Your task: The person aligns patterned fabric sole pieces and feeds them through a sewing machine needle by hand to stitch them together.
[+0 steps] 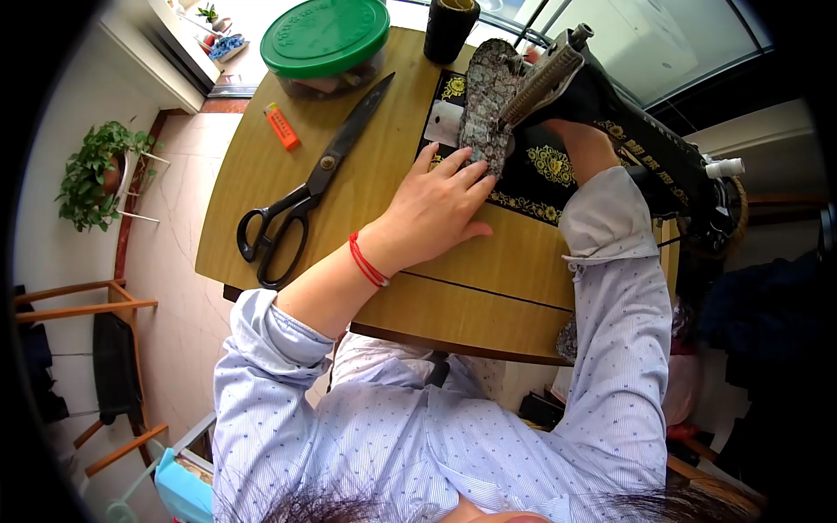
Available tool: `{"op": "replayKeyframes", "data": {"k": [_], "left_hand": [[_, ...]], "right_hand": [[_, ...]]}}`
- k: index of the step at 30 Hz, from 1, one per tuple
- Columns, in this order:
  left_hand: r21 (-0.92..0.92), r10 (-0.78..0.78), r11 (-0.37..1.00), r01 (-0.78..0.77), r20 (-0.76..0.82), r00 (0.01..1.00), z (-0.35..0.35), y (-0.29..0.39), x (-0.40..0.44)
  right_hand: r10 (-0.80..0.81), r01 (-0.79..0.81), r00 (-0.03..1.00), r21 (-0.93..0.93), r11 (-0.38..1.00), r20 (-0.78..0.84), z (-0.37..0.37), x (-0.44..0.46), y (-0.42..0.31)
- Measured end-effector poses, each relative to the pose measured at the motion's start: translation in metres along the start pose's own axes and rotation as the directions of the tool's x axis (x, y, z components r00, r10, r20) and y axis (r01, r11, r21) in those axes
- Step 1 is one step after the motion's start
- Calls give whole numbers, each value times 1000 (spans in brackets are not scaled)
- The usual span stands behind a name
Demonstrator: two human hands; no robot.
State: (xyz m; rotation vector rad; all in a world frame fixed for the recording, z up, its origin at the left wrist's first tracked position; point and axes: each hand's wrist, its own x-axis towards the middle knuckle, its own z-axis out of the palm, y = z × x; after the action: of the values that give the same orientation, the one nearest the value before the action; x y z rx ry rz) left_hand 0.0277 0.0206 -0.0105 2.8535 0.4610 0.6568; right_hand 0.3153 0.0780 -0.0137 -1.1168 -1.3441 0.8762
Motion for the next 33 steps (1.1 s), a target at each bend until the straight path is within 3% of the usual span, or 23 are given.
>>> {"op": "replayKeyframes", "data": {"k": [3, 4, 5, 6, 15, 22, 24, 26, 28, 30, 33], "left_hand": [[-13, -6, 1000, 7, 11, 1000, -1, 0, 0], [-12, -5, 1000, 5, 9, 1000, -1, 1, 0], [-7, -3, 1000, 4, 11, 1000, -1, 1, 0], [-3, -3, 1000, 3, 12, 1000, 0, 1, 0], [-8, -6, 1000, 6, 11, 1000, -1, 1, 0], [-10, -7, 1000, 7, -7, 1000, -1, -3, 1], [6, -20, 1000, 20, -26, 999, 0, -4, 0], [41, -44, 998, 44, -12, 999, -4, -5, 1], [75, -67, 995, 67, 2, 998, -5, -5, 2], [139, -187, 970, 200, -96, 978, -4, -4, 2], [155, -220, 958, 242, -148, 964, -6, -3, 3]], "right_hand": [[74, -77, 997, -107, 991, -28, -43, 32, 25], [145, -124, 988, 285, 950, -55, -46, 36, 27], [215, -115, 973, 636, 763, -81, -49, 40, 29], [222, -97, 972, 724, 683, -80, -52, 45, 32], [155, -72, 984, 596, 800, -88, -33, 40, 22], [133, -80, 978, 302, 950, -160, -16, 24, 13], [98, -74, 972, 119, 990, -212, -16, 21, 9], [42, -91, 963, -177, 980, -265, -17, 15, 1], [-12, -143, 959, -518, 843, -284, -17, 3, -13], [-15, -221, 957, -764, 606, -289, -13, -17, -35], [43, -289, 955, -894, 341, -293, -4, -53, -63]]}}
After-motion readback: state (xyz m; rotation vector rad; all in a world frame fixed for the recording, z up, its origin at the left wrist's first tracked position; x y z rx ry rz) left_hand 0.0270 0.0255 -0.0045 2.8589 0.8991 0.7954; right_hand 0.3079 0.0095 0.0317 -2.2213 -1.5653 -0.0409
